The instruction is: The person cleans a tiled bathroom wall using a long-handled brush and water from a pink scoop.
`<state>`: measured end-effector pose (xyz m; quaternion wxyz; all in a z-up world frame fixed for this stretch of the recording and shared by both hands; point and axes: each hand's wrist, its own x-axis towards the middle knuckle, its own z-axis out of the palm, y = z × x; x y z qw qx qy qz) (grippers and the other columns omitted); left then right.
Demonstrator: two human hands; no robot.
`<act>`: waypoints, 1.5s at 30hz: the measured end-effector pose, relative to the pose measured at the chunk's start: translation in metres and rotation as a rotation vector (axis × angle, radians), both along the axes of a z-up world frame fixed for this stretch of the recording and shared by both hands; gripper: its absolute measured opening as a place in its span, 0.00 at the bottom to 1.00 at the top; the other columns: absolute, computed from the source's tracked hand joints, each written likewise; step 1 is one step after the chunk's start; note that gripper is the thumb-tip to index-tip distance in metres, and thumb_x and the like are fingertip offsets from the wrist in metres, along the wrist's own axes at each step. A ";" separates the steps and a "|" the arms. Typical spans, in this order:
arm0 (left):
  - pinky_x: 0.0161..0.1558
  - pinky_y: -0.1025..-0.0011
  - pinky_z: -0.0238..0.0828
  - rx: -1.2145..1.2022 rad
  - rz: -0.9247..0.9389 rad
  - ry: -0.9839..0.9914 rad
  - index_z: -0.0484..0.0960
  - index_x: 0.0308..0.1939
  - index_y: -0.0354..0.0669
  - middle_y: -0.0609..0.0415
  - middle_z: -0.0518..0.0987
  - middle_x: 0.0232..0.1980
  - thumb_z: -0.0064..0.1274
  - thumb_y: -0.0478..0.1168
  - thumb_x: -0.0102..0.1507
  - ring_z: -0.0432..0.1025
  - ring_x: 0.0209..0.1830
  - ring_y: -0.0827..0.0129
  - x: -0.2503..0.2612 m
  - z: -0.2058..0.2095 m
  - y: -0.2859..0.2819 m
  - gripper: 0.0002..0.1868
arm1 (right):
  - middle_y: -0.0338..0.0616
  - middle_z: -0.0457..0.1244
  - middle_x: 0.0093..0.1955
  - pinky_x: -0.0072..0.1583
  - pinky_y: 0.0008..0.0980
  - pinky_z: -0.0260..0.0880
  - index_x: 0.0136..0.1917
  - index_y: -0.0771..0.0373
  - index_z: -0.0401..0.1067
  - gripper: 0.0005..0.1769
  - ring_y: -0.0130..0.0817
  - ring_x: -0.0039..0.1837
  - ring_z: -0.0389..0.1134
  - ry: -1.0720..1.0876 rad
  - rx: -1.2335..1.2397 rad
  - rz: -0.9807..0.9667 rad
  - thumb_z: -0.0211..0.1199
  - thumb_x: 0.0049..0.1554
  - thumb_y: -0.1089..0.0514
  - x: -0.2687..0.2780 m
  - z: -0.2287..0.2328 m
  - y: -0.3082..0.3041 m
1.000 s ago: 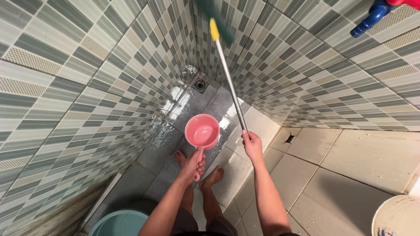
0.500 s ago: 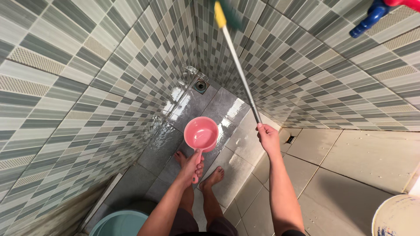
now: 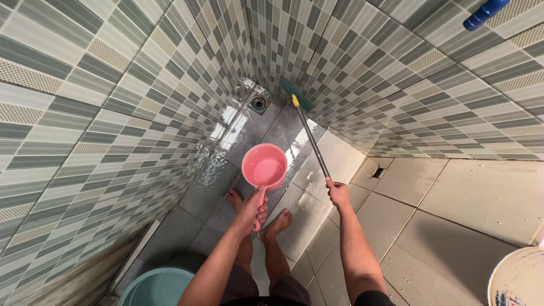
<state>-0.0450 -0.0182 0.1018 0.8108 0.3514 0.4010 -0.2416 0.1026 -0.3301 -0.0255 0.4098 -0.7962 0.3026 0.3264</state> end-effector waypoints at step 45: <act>0.19 0.75 0.49 0.186 -0.009 -0.120 0.69 0.38 0.45 0.62 0.61 0.20 0.45 0.58 0.70 0.54 0.14 0.77 0.070 0.048 -0.013 0.20 | 0.59 0.67 0.35 0.49 0.55 0.67 0.43 0.63 0.74 0.31 0.63 0.44 0.69 -0.532 -0.358 0.320 0.51 0.65 0.33 -0.002 0.081 -0.023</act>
